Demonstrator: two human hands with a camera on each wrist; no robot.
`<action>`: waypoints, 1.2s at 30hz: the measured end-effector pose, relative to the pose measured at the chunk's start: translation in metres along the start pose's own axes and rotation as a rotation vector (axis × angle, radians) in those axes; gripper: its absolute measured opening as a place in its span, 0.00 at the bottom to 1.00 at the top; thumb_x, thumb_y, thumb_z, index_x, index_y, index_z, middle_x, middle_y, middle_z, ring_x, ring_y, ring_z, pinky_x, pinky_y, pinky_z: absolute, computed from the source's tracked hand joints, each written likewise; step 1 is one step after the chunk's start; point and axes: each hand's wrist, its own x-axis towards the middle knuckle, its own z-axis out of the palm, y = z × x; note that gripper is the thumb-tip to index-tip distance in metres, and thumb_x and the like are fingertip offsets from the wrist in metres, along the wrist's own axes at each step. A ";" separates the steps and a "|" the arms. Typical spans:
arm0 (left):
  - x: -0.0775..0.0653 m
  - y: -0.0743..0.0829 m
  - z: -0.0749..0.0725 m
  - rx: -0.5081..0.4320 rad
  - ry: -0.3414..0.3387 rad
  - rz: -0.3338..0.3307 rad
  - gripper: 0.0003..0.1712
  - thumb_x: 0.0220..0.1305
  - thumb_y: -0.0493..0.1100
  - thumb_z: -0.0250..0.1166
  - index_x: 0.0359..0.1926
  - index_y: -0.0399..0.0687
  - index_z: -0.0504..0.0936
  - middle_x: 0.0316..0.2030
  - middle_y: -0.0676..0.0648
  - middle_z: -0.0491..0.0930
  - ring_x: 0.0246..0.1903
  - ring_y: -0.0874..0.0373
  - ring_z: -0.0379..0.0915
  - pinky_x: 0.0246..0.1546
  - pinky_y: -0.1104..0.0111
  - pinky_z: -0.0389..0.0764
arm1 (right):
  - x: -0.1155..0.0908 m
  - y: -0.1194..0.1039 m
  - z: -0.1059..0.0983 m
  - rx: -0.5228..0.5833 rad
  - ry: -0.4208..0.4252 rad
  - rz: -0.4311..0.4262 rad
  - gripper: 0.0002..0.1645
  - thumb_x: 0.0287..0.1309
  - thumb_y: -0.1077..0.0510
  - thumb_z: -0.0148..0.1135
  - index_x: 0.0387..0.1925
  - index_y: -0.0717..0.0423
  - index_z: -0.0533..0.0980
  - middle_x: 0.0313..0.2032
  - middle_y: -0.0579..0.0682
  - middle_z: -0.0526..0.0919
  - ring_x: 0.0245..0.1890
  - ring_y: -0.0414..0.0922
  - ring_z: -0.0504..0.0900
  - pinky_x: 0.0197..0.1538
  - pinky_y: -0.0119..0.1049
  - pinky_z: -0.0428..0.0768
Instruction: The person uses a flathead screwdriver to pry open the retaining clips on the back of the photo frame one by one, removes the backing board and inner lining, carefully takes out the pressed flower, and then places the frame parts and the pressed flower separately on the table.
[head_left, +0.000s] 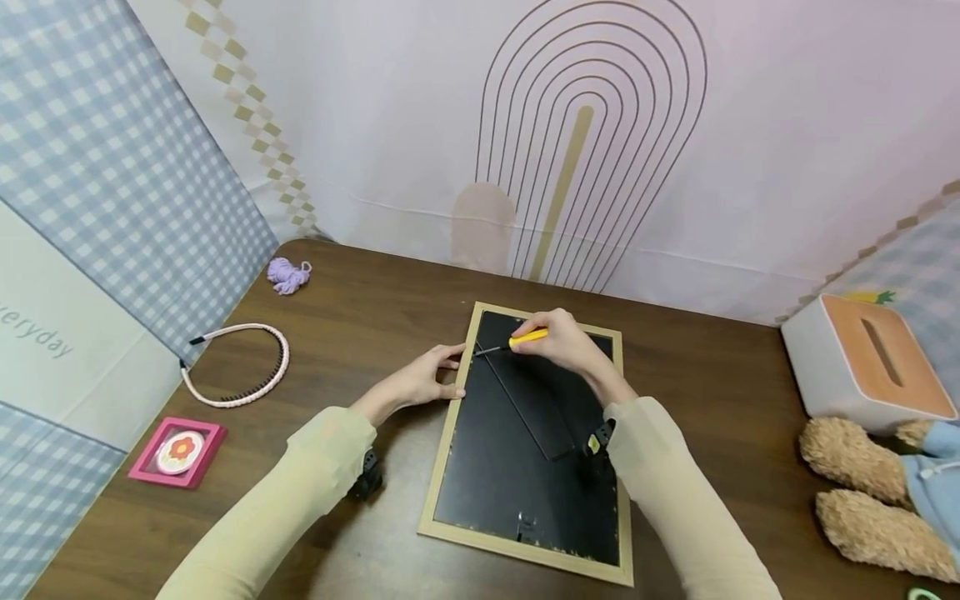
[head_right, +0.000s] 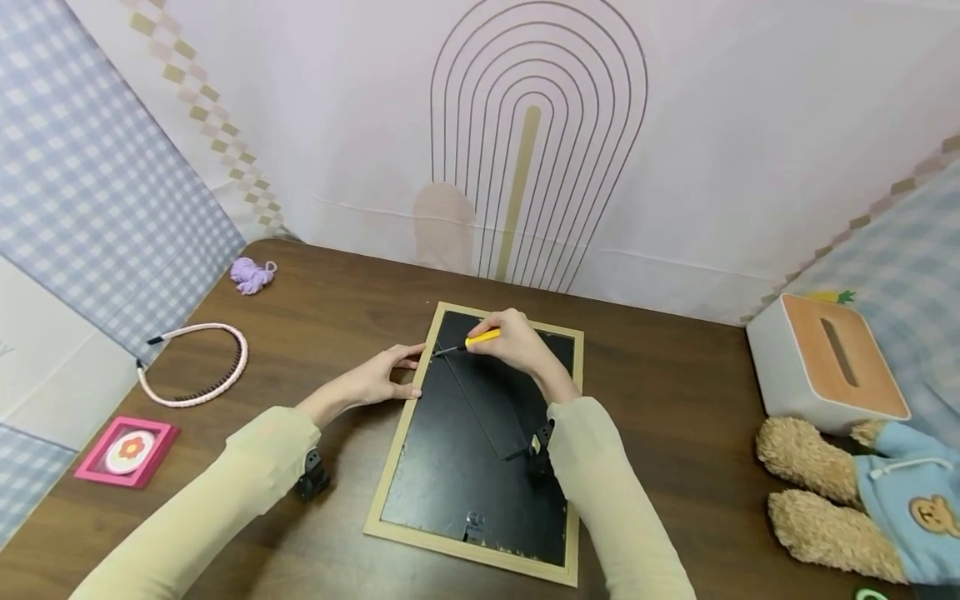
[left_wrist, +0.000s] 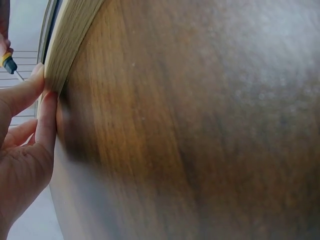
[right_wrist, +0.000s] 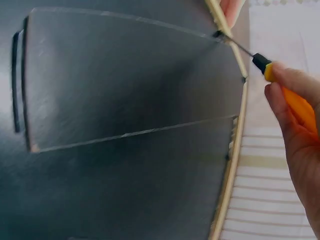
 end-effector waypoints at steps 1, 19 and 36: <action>0.000 0.000 0.000 0.004 0.001 0.001 0.43 0.55 0.35 0.66 0.69 0.34 0.54 0.61 0.32 0.62 0.60 0.42 0.66 0.62 0.54 0.67 | 0.001 -0.003 0.000 -0.015 0.002 -0.004 0.10 0.49 0.61 0.68 0.35 0.62 0.83 0.40 0.59 0.84 0.38 0.47 0.79 0.38 0.32 0.79; 0.001 0.000 -0.002 -0.021 -0.007 0.038 0.43 0.55 0.34 0.66 0.68 0.30 0.55 0.61 0.30 0.61 0.59 0.40 0.66 0.60 0.55 0.70 | 0.020 -0.044 0.001 -0.199 -0.077 0.071 0.09 0.49 0.63 0.67 0.33 0.64 0.82 0.38 0.59 0.84 0.29 0.43 0.75 0.30 0.25 0.74; 0.002 0.000 -0.004 -0.004 -0.020 0.031 0.43 0.56 0.35 0.66 0.68 0.30 0.54 0.61 0.30 0.60 0.60 0.40 0.66 0.61 0.55 0.69 | 0.031 -0.063 0.005 -0.295 -0.118 0.064 0.06 0.49 0.64 0.66 0.31 0.62 0.83 0.35 0.56 0.85 0.30 0.44 0.78 0.31 0.27 0.77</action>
